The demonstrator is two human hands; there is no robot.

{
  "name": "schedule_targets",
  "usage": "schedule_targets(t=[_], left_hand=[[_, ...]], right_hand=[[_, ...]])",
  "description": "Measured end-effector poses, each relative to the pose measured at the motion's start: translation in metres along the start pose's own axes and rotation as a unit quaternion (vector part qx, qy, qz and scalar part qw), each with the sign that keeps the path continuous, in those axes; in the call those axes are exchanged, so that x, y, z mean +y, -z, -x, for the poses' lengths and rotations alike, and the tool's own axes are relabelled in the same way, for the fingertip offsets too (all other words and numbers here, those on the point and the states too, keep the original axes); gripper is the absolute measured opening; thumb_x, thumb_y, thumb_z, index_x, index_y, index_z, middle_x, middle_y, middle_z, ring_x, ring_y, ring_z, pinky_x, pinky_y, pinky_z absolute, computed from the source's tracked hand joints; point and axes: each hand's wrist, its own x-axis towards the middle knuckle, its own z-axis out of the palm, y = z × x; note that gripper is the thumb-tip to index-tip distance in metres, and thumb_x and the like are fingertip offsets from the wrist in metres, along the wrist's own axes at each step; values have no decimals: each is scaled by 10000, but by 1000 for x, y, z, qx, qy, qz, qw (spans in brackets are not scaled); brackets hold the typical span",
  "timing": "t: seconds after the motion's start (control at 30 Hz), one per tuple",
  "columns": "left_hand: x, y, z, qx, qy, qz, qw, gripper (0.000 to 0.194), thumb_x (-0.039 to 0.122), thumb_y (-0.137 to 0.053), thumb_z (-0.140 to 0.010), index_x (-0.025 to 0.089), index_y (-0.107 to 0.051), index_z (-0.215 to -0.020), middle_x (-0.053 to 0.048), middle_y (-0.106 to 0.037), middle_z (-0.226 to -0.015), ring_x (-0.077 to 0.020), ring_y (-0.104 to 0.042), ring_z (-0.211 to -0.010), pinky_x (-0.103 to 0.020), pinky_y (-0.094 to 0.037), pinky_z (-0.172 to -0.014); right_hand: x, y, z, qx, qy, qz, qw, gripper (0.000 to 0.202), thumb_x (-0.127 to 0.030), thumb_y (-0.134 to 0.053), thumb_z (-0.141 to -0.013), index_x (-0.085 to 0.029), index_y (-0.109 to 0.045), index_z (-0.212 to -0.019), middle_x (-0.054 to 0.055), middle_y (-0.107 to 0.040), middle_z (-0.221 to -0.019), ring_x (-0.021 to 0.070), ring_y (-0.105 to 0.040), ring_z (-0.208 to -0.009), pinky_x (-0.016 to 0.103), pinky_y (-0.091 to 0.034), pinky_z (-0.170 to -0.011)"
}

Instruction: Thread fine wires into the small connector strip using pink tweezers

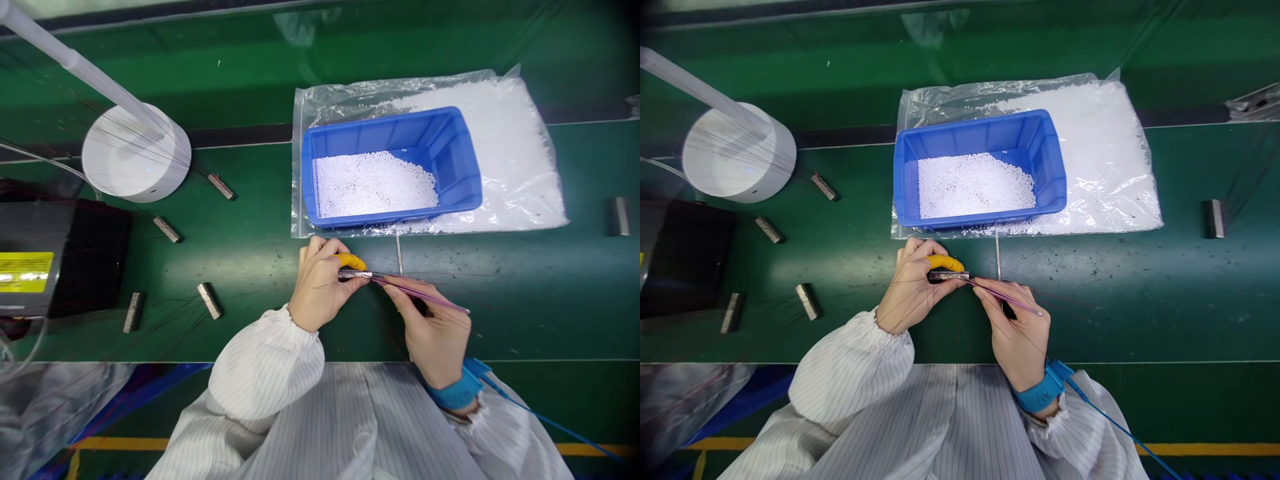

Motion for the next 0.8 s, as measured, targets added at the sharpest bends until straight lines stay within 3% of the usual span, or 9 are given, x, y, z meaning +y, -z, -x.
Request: schedule_targets(t=[0.13,0.6,0.8], left_hand=[[0,0,0,5,2,2,1000,289,458,-694,-765,219,-685,-928,-16,-543,-970,-111,-389,-938,-266,-365,-825],[2,2,-1,-6,1,4,1000,258,440,-689,-778,242,-694,-943,-4,-561,-966,-110,-398,-939,-270,-335,-822],[1,2,0,-9,-4,4,1000,276,462,-681,-778,257,-688,-963,-5,-551,-979,-118,-402,-948,-296,-359,-853]], right_hand=[[0,0,0,1,-7,12,1000,171,-245,-622,-820,-207,-705,-965,-11,-680,-967,78,-654,-908,224,-528,-871],[-3,0,-3,-1,35,22,999,176,-166,-630,-802,-232,-701,-948,-51,-679,-954,48,-653,-900,178,-523,-851],[1,26,-8,9,40,60,997,162,-167,-633,-798,-210,-705,-937,-25,-677,-929,52,-645,-858,163,-538,-783]])
